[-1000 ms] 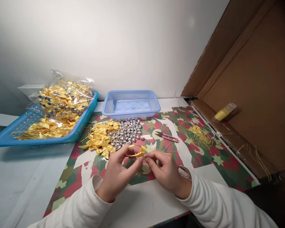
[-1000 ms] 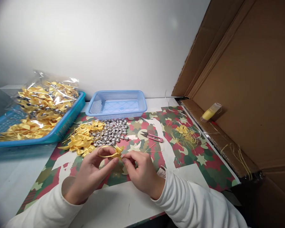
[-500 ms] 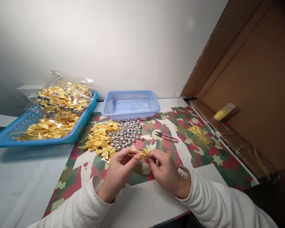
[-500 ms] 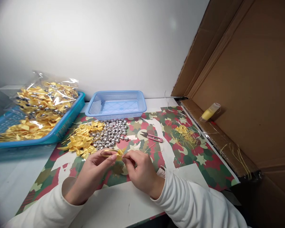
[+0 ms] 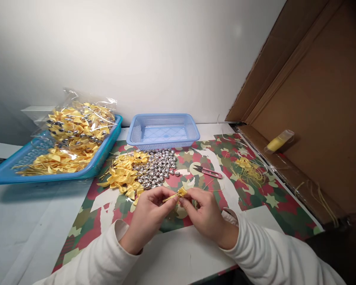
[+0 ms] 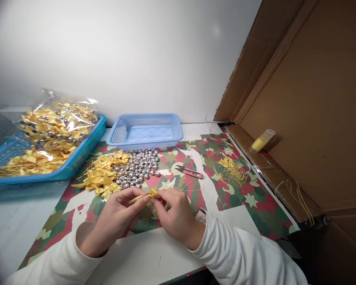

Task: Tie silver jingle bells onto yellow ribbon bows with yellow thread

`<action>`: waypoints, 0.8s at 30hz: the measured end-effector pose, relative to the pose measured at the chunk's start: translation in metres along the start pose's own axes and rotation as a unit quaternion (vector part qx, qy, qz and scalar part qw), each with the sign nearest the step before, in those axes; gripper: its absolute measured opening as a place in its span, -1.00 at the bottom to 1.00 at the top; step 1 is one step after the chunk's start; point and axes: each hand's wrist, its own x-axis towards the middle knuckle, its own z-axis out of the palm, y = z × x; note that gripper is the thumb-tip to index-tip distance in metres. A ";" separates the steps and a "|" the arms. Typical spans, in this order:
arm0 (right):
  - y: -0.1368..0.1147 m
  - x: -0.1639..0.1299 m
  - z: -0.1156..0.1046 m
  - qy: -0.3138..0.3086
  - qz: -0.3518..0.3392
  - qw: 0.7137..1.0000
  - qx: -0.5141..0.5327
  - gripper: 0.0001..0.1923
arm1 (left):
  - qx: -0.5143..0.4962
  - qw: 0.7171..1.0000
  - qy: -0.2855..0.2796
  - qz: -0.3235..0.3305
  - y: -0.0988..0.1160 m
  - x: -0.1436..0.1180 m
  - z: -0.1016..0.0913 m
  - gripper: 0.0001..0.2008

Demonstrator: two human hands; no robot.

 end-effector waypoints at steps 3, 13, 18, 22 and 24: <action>-0.004 0.009 -0.017 0.079 -0.037 0.996 -0.021 -0.91 | 0.117 0.988 0.041 0.096 -0.001 0.000 -0.004 -0.82; -0.001 0.016 -0.016 0.030 -0.118 0.992 -0.043 -0.89 | 0.382 0.848 0.045 0.364 -0.007 -0.001 -0.006 -0.88; 0.004 0.013 -0.009 0.028 -0.117 0.992 -0.034 -0.86 | 0.393 0.835 0.050 0.381 -0.007 0.000 -0.004 -0.87; 0.004 0.012 -0.008 0.017 -0.123 0.992 -0.028 -0.85 | 0.391 0.844 0.053 0.362 -0.006 0.001 -0.002 -0.85; 0.003 0.014 -0.009 0.009 -0.109 0.994 -0.012 -0.87 | 0.390 0.847 0.057 0.357 -0.006 0.002 -0.002 -0.85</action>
